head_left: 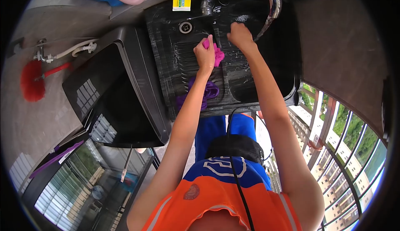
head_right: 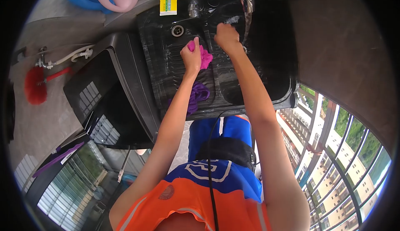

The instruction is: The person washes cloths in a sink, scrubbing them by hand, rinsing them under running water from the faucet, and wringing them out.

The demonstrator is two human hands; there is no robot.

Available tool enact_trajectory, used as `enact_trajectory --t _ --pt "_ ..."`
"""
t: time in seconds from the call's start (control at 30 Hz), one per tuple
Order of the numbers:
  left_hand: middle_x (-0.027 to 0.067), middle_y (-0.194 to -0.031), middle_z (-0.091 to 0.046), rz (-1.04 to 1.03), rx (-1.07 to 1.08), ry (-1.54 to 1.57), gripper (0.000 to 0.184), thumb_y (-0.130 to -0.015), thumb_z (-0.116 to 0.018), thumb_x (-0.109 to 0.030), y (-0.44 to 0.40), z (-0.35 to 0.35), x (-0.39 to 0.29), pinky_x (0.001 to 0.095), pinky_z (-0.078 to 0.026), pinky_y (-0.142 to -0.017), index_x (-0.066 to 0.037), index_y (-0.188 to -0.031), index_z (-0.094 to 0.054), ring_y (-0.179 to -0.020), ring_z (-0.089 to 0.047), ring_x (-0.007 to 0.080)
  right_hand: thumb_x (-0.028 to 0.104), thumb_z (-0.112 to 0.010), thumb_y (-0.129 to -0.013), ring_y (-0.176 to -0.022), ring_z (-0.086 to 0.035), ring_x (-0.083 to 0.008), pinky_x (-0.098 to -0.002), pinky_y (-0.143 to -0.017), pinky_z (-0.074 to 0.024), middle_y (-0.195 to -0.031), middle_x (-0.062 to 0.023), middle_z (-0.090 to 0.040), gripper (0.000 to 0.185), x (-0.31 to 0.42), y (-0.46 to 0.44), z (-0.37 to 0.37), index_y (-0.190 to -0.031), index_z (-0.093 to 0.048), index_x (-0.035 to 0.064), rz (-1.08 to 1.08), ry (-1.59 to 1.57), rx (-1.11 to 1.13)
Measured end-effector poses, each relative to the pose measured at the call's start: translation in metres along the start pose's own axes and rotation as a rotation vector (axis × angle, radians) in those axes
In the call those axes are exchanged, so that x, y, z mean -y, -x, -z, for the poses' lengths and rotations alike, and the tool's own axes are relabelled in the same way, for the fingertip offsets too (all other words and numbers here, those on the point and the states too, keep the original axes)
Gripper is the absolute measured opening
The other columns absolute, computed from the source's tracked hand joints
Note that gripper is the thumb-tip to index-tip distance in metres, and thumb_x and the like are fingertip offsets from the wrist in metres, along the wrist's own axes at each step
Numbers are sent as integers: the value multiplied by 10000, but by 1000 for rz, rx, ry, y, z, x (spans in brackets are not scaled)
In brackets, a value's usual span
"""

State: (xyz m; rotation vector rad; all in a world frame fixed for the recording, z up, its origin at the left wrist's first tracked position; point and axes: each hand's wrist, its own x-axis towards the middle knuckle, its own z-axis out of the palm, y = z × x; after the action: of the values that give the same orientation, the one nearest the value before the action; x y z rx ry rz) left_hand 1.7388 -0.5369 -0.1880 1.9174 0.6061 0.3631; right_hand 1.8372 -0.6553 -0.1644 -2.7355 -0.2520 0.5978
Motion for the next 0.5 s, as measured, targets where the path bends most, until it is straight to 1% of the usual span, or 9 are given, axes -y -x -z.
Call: enact_trajectory --t 0.07,0.1,0.2,0.27,0.33,0.37,0.43,0.47,0.5 --pt "27 -494 -470 65 25 94 449 -937 -582 -237 6 18 2 322 -356 -493 27 -586 -486 -510 -391 71 114 -628 -761 -996 -567 -403 -470 -808 -519 -1068 -227 -567 451 16 -39 -2 -1189 -530 12 122 8 -493" --pt "-26 -510 -414 111 13 159 436 -937 -587 -222 10 24 1 291 -327 -480 3 -587 -456 -526 -354 44 131 -657 -767 -1044 -521 -385 -480 -810 -518 -1075 -188 -514 407 23 -57 -3 -1131 -500 42 179 29 -627" --pt "56 -490 -384 168 62 202 407 -938 -579 -230 23 40 3 340 -315 -486 38 -646 -485 -510 -321 103 140 -665 -760 -1063 -508 -383 -492 -811 -505 -1108 -189 -496 426 25 -97 -21 -1138 -492 48 144 43 -655" --pt "5 -500 -356 144 120 190 408 -940 -579 -218 32 44 12 318 -290 -480 30 -632 -478 -529 -303 75 141 -645 -783 -1040 -525 -374 -476 -805 -505 -1084 -192 -523 367 21 -108 -29 -1110 -511 41 116 26 -683" --pt "-17 -506 -361 176 146 244 408 -944 -575 -214 40 50 6 311 -288 -480 30 -630 -484 -535 -306 69 133 -608 -822 -992 -549 -364 -450 -804 -499 -1035 -200 -567 276 19 -106 -31 -1063 -529 26 245 -14 -667" --pt "-17 -506 -361 178 173 240 408 -944 -575 -214 43 51 7 311 -288 -480 30 -630 -484 -535 -306 69 125 -578 -845 -939 -563 -366 -439 -804 -487 -959 -213 -603 217 20 -98 -37 -1024 -539 7 207 -202 -709" --pt "-20 -520 -385 186 137 240 397 -946 -572 -209 44 47 9 299 -287 -479 25 -635 -492 -542 -316 62 109 -591 -864 -816 -597 -408 -458 -714 -485 -861 -233 -611 273 28 -54 -51 -1091 -500 -14 272 -414 -930" --pt "-20 -520 -385 183 155 241 397 -946 -572 -209 44 45 6 299 -287 -479 25 -635 -492 -542 -316 62 108 -579 -885 -770 -623 -395 -429 -667 -490 -841 -224 -623 305 30 -23 -59 -1148 -474 -4 157 -751 -769" --pt "-25 -530 -386 214 156 288 395 -946 -572 -207 45 44 4 295 -285 -478 21 -635 -488 -546 -319 57 111 -566 -900 -735 -638 -382 -390 -640 -491 -819 -212 -631 320 30 13 -61 -1187 -459 18 37 -868 -665"
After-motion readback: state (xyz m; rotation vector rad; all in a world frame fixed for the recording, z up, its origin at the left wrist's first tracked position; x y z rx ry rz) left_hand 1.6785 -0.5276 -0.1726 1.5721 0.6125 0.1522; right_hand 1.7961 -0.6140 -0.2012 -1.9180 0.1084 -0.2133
